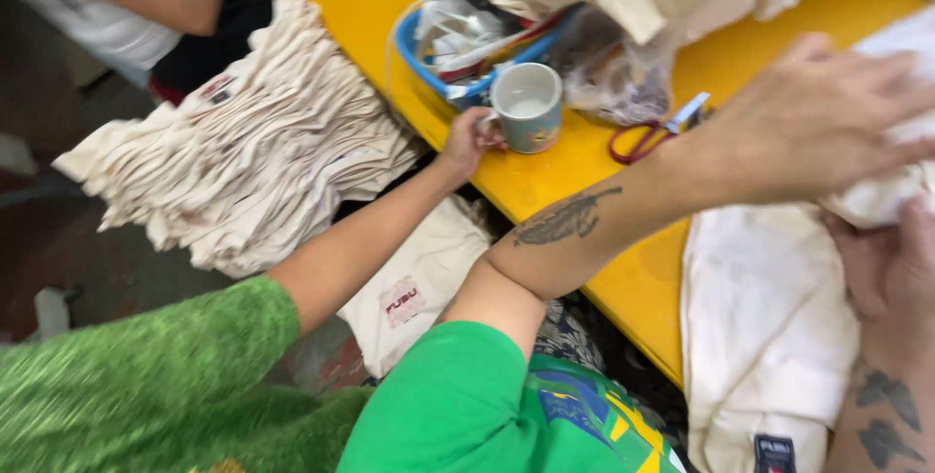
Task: Trimming loose threads from white t-shirts using small scissors and inspecting the garments for quality.
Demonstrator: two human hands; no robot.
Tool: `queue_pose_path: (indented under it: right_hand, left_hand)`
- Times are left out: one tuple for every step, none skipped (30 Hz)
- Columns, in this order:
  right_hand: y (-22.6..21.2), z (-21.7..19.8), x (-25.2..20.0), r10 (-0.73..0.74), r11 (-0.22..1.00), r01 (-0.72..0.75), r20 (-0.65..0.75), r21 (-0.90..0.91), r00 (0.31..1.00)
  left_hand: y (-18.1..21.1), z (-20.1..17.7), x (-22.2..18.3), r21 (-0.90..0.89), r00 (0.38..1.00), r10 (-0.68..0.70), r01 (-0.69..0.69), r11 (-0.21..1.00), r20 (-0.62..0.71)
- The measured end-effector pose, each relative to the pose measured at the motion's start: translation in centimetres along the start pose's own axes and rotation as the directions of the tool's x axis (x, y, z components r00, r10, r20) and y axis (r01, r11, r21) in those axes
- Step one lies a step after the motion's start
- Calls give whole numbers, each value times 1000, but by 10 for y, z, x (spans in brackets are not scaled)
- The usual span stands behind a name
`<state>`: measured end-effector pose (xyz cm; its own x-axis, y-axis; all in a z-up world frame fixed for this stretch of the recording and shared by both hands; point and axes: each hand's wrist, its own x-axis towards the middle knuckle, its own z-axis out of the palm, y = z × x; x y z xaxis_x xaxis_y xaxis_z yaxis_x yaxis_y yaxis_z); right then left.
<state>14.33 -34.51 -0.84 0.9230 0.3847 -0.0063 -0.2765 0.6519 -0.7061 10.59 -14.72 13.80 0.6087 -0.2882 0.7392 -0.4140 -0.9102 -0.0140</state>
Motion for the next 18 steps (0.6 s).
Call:
queue_pose_path:
  right_hand:
    - [-4, 2, -5, -18, 1000, 18, -31, -6, 999]
    - [-6, 5, -6, -20, 989, 23, 22, -146, 1000]
    - [-9, 8, -7, -16, 961, 35, 73, -276, 997]
    - [-11, 9, -8, -30, 960, 47, 63, -277, 998]
    - [-13, 11, -11, -41, 962, 54, 53, -267, 998]
    - [-11, 18, -8, -44, 967, 56, 55, -250, 998]
    - [-13, 19, -10, -50, 968, 63, 57, -244, 997]
    - [-13, 22, -10, -46, 974, 57, 57, -219, 997]
    - [-12, 26, -11, -41, 980, 52, 57, -194, 998]
    - [-6, 9, -6, -29, 981, 45, 84, -189, 996]
    - [0, -6, 1, -11, 991, 19, 60, -132, 998]
    - [6, -22, 8, 16, 997, -13, 38, -77, 999]
    - [19, -62, 29, 36, 996, -30, 66, -80, 997]
    - [30, -102, 49, -19, 950, 72, 177, -303, 984]
    - [38, -146, 52, -61, 857, 199, 291, -474, 955]
    - [38, -141, 45, -48, 857, 193, 299, -478, 953]
    - [38, -138, 39, -62, 852, 208, 301, -481, 952]
    - [35, -134, 34, -87, 845, 231, 302, -483, 949]
  left_hand:
    - [-10, 12, -7, -33, 1000, 15, -15, 999, 1]
    - [-22, 26, -13, -19, 958, 104, -103, 995, 268]
    - [-33, 40, -19, -28, 839, 188, -203, 979, 511]
    - [-26, 26, -10, -39, 838, 205, -216, 976, 506]
    - [-20, 11, -3, -138, 846, -31, 123, 983, 532]
    - [-19, -8, 3, -206, 771, -263, 451, 868, 580]
    - [-25, 29, -3, -202, 773, -259, 444, 873, 579]
    - [-33, 63, -13, -82, 842, -126, 197, 977, 525]
    - [-43, 96, -26, 54, 869, 28, -63, 997, 494]
    - [-38, 130, -41, 82, 871, 5, -52, 995, 491]
    - [-34, 164, -56, 19, 952, -97, 96, 995, 290]
    - [-31, 199, -73, -73, 973, -220, 225, 972, 77]
    - [-27, 179, -77, -48, 968, -241, 245, 968, 66]
    - [-21, 160, -78, -122, 918, -201, 255, 959, 342]
    - [-15, 142, -79, -191, 801, -125, 287, 939, 586]
    - [-16, 163, -90, -186, 800, -140, 299, 936, 583]
    - [-16, 185, -100, -182, 865, -134, 248, 951, 483]
    - [-16, 207, -105, -173, 921, -113, 188, 967, 373]
